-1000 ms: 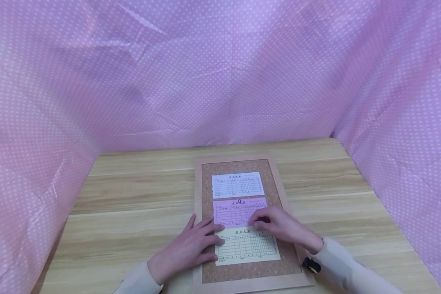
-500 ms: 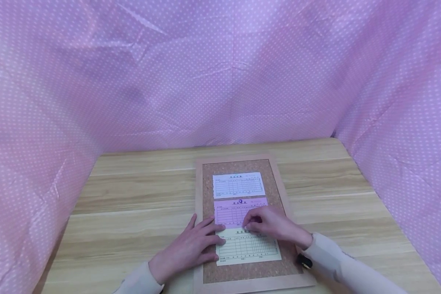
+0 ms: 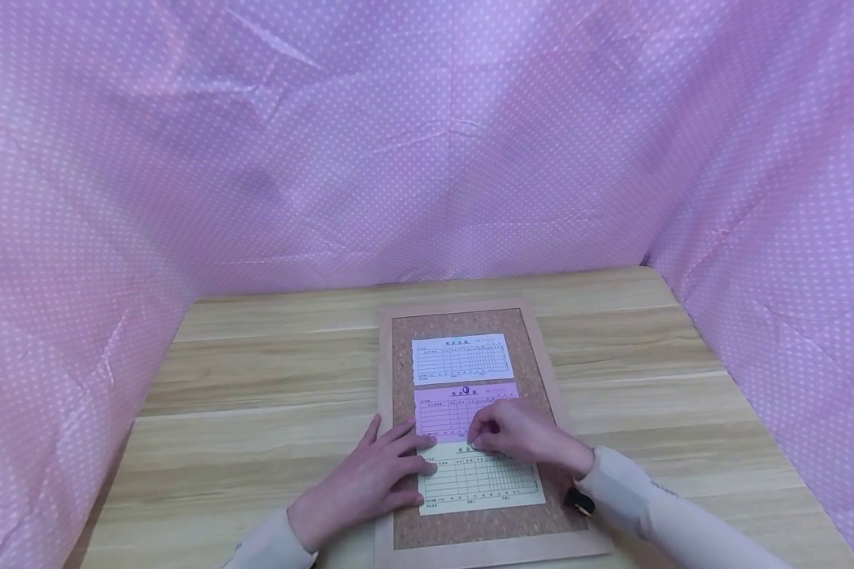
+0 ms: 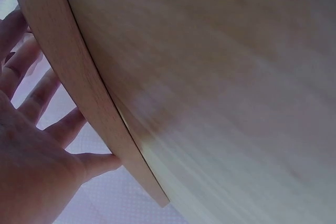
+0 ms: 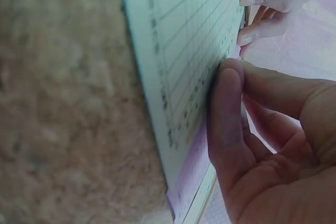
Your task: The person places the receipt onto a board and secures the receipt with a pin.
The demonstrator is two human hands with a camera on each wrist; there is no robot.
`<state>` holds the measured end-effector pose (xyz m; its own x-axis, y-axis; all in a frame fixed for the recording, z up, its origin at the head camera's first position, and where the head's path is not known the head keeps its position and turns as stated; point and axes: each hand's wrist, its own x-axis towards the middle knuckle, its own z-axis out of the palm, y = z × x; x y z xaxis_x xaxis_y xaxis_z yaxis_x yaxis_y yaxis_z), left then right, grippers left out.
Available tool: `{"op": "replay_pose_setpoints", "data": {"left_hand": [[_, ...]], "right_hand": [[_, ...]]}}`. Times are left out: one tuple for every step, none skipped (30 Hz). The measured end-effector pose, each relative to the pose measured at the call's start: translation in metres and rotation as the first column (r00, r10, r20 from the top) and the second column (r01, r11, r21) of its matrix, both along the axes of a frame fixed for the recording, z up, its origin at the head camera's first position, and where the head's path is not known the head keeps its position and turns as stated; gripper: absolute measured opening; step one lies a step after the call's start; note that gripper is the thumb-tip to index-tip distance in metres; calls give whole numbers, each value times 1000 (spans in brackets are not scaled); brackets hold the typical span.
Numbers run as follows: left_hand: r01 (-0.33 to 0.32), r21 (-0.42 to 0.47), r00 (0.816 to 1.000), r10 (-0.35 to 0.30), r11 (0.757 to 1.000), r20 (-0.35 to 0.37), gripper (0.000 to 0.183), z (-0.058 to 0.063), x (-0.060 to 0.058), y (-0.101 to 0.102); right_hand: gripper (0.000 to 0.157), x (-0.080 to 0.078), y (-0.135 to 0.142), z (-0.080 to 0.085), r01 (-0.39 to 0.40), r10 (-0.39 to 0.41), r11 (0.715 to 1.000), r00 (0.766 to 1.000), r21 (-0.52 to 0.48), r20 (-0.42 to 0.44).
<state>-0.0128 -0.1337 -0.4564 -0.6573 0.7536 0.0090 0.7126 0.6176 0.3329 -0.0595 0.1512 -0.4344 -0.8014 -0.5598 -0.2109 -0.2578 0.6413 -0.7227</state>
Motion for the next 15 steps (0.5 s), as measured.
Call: {"op": "replay_pose_setpoints", "data": {"left_hand": [[1, 2, 1000, -1, 1000, -1, 36, 0, 0, 0], [1, 4, 1000, -1, 1000, 0, 36, 0, 0, 0], [2, 8, 1000, -2, 1000, -1, 36, 0, 0, 0], [5, 12, 1000, -5, 1000, -3, 36, -1, 0, 0], [5, 16, 1000, -5, 1000, -3, 36, -1, 0, 0], [6, 20, 1000, -6, 1000, -4, 36, -1, 0, -1], [7, 24, 1000, -7, 1000, -5, 36, -1, 0, -1], [8, 26, 1000, -8, 1000, -6, 36, -2, 1, -1], [8, 28, 1000, -8, 1000, -8, 36, -2, 0, -1], [8, 28, 1000, -8, 1000, -8, 36, -2, 0, -1], [7, 28, 1000, -7, 1000, -7, 36, -1, 1, -1], [6, 28, 1000, -6, 1000, -5, 36, -1, 1, -1], [5, 28, 1000, -5, 1000, -4, 36, -1, 1, -1], [5, 26, 1000, -5, 1000, -2, 36, -1, 1, -1], [4, 26, 1000, -4, 1000, -1, 36, -1, 1, -1]], "right_hand": [[8, 0, -1, 0, 4, -4, 1000, 1000, 10, -1], [8, 0, -2, 0, 7, -7, 1000, 1000, 19, 0], [9, 0, -2, 0, 12, -12, 1000, 1000, 27, 2], [9, 0, -3, 1, 16, -16, 999, 1000, 35, 4], [9, 0, -4, 1, 20, -20, 999, 1000, 41, 6], [9, 0, -5, 1, 23, -24, 999, 1000, 46, 7], [9, 0, -6, 1, 27, -27, 998, 1000, 50, 10], [9, 0, -6, 1, 30, -31, 998, 999, 53, 14], [9, 0, -7, 2, 33, -34, 998, 999, 54, 20], [9, 0, -8, 2, 35, -37, 998, 999, 55, 26], [10, 0, -8, 3, 37, -39, 998, 999, 53, 32], [10, 0, -9, 3, 37, -39, 998, 999, 51, 37], [10, 0, -9, 3, 37, -39, 998, 998, 49, 42], [11, -1, -9, 4, 36, -38, 998, 998, 47, 43], [11, -1, -9, 4, 35, -37, 998, 998, 46, 43]]}}
